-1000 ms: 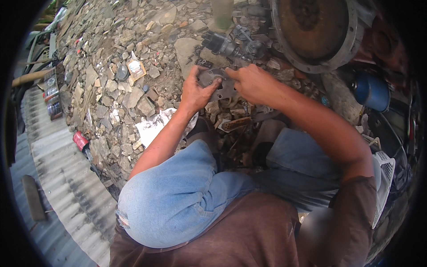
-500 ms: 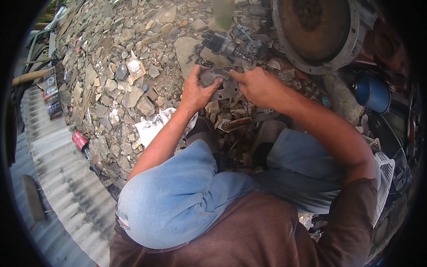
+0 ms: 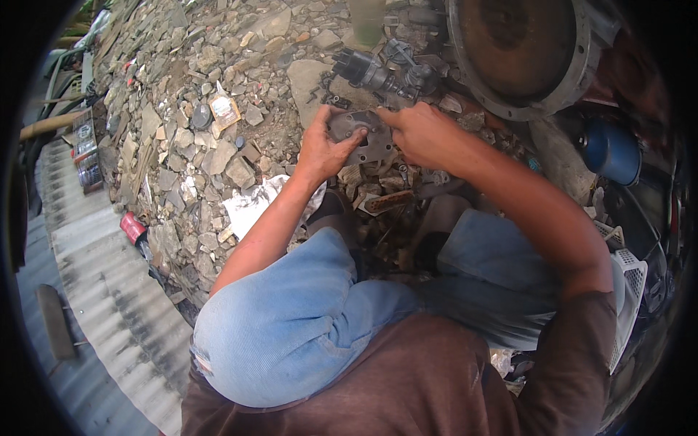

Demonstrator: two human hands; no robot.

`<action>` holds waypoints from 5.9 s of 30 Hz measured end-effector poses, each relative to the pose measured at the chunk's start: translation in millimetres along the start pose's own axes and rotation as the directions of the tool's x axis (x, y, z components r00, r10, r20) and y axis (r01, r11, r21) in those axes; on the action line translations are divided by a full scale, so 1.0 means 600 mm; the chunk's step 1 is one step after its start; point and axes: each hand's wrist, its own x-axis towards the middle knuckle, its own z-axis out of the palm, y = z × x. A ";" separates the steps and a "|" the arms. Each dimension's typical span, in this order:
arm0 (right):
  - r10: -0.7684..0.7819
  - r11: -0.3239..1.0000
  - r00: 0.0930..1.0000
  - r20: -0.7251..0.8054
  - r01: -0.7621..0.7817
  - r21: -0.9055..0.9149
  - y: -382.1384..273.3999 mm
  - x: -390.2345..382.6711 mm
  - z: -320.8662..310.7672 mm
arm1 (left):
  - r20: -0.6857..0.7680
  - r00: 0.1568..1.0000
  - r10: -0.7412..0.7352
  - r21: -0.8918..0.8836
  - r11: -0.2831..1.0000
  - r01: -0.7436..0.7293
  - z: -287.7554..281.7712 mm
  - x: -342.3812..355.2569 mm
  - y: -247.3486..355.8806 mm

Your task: The person sits on the ground and uses a small metal tool to scrape and clean the surface of a metal mechanical part. They repeatedly rub the tool against the part's surface, focusing on specific areas.

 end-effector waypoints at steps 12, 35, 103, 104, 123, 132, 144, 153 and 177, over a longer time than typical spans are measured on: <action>-0.042 0.999 0.999 0.002 0.042 -0.013 0.003 -0.018 0.002 | 0.028 0.997 -0.074 -0.016 0.997 0.075 -0.006 0.006 0.005; 0.020 0.999 0.999 0.031 -0.019 -0.032 -0.007 -0.027 0.008 | 0.020 0.999 -0.035 0.011 0.999 0.035 -0.007 0.006 -0.005; -0.043 0.985 0.987 -0.155 0.016 -0.172 -0.016 -0.071 -0.135 | 0.037 0.994 -0.099 0.246 0.965 0.087 -0.021 0.003 0.025; -0.040 0.989 0.989 -0.140 0.019 -0.149 -0.016 -0.097 -0.153 | 0.070 0.994 -0.087 0.275 0.959 0.065 -0.022 0.006 0.027; 0.033 0.949 0.998 -0.049 -0.016 0.316 0.058 -0.085 -0.035 | 0.244 0.791 -0.561 0.498 0.773 0.394 -0.081 0.037 0.153; -0.004 0.844 0.984 -0.180 0.100 0.526 0.088 -0.048 0.014 | -0.335 0.755 -0.564 0.057 0.787 0.614 0.023 0.003 0.040; -0.093 0.845 0.954 -0.284 0.226 0.484 0.102 -0.077 0.047 | -0.409 0.893 -0.190 0.252 0.917 0.311 0.027 0.018 0.015; -0.278 0.892 0.874 -0.398 0.389 0.230 0.095 -0.106 0.058 | -0.354 0.922 -0.156 0.406 0.862 0.302 0.026 0.033 0.027; -0.103 0.939 0.967 -0.233 0.172 0.299 0.014 -0.086 0.021 | -0.395 0.901 -0.177 0.374 0.865 0.334 0.033 0.033 0.023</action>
